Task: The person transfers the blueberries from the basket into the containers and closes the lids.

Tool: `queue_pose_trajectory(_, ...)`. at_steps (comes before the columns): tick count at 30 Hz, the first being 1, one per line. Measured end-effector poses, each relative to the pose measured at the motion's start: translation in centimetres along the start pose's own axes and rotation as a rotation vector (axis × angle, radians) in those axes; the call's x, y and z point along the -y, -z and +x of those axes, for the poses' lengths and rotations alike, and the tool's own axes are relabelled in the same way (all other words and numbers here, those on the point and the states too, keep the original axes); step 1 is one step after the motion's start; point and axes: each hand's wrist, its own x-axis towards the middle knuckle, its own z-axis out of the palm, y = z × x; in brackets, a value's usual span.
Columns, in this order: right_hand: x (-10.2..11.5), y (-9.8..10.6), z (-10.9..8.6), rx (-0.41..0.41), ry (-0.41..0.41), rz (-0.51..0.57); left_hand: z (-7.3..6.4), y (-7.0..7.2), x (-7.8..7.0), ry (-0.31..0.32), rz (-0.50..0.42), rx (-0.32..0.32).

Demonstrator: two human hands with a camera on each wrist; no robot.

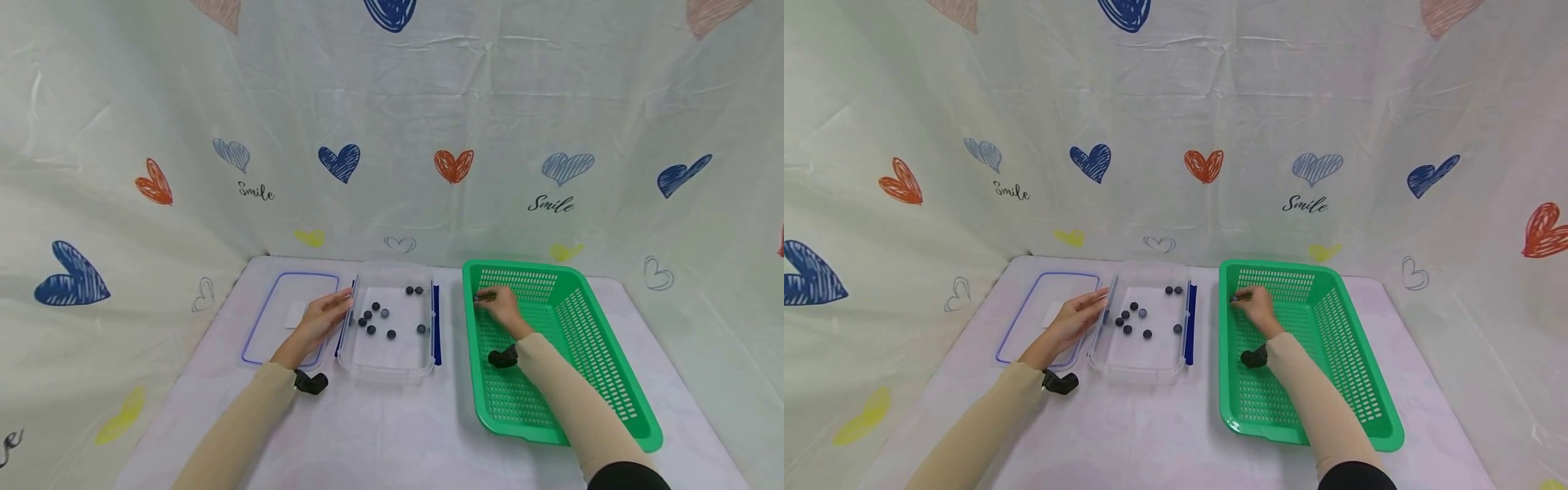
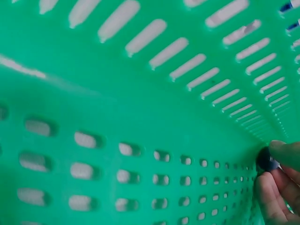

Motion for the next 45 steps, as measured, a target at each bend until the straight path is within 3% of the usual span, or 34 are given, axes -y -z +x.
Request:
queue_pose_trajectory(16,0.1,-0.3,0.2,-0.05,0.053,-0.036,0.1,0.0,0.0,0.004,0.015,0.004)
queue_pose_trajectory(26,0.9,0.9,0.2,-0.054,-0.032,-0.019,0.1,0.0,-0.1,0.002,0.016,0.006)
queue_pose_trajectory(45,1.9,3.3,-0.1,-0.02,-0.037,0.007,0.1,0.2,0.3,-0.005,0.012,0.014)
